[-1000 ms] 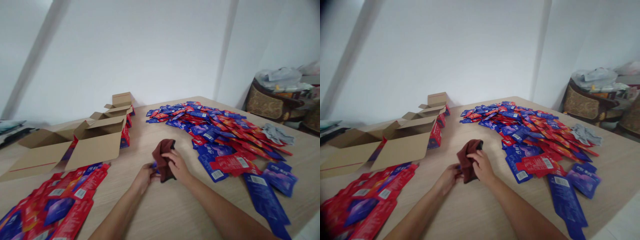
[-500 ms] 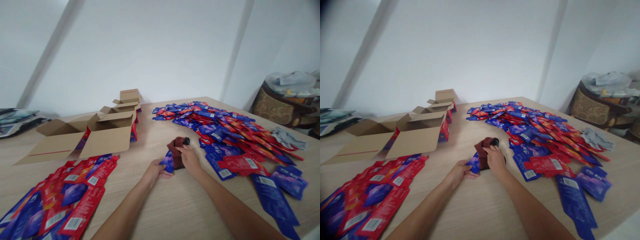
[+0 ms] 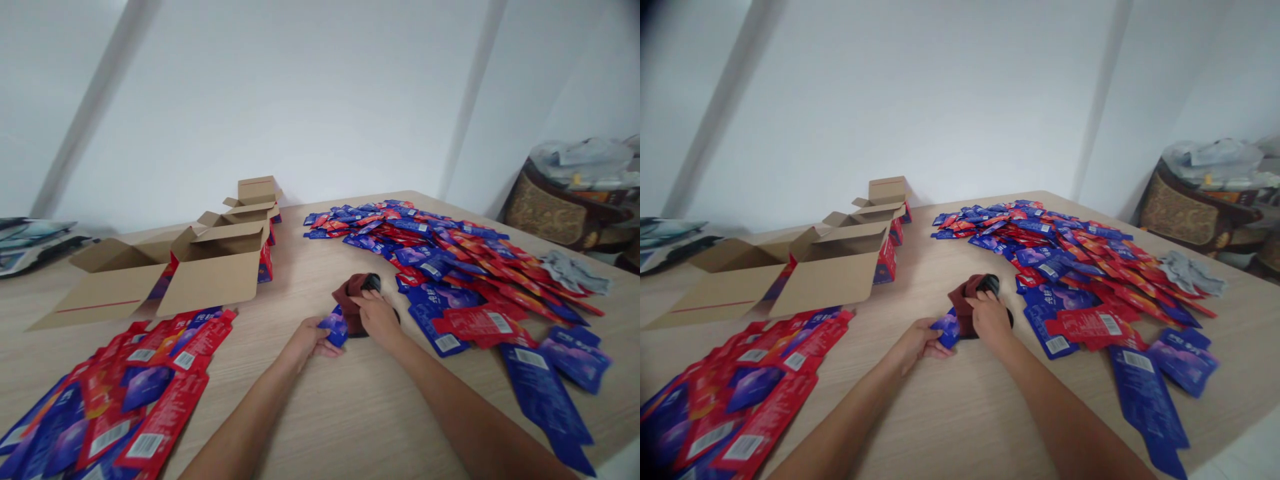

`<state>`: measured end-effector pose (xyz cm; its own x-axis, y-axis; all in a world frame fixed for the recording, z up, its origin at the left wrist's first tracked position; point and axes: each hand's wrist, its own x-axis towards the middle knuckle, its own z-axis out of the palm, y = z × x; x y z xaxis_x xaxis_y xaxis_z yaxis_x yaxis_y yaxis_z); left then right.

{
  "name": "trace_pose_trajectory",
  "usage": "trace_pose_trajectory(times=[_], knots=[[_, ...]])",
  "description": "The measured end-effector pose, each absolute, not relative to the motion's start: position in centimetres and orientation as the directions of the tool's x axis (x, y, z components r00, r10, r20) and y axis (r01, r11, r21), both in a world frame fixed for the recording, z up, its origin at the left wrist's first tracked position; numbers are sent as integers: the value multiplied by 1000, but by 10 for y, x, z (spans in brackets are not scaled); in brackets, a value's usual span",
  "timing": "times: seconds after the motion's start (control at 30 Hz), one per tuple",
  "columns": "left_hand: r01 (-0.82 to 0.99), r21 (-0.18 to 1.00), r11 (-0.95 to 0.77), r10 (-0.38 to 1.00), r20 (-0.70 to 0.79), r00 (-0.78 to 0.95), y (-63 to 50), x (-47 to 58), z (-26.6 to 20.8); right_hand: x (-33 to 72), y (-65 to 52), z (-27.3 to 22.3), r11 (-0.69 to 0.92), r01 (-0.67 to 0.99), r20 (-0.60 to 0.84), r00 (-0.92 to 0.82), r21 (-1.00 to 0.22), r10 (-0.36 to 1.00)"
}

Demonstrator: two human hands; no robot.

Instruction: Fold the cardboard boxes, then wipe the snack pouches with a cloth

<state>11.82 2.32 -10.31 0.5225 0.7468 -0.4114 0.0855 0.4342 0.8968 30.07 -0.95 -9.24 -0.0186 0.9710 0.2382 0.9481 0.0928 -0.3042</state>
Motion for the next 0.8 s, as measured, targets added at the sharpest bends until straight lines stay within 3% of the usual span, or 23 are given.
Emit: trace_pose_trajectory(times=[0.13, 0.3, 0.4, 0.5, 0.6, 0.7, 0.8], knots=[[49, 938, 343, 842, -330, 428, 23, 120, -106, 268, -26, -91, 315, 910, 246, -252, -270, 936], [63, 908, 415, 776, -389, 497, 23, 118, -107, 287, -6, -92, 92, 965, 177, -49, -244, 983], [5, 925, 381, 817, -339, 467, 26, 116, -108, 308, 5, -95, -11, 972, 200, 60, -236, 978], [-48, 934, 355, 847, -299, 440, 29, 117, -109, 307, 0, -97, -34, 972, 222, 87, -232, 971], [-105, 938, 332, 867, -260, 425, 29, 118, -110, 284, -15, -96, 55, 972, 239, 1, -230, 971], [-165, 949, 270, 908, -194, 370, 27, 118, -109, 259, -28, -94, 245, 922, 301, -152, -301, 941], [-184, 940, 286, 912, -208, 353, 27, 116, -108, 253, -28, -97, 341, 801, 331, -191, -492, 924]])
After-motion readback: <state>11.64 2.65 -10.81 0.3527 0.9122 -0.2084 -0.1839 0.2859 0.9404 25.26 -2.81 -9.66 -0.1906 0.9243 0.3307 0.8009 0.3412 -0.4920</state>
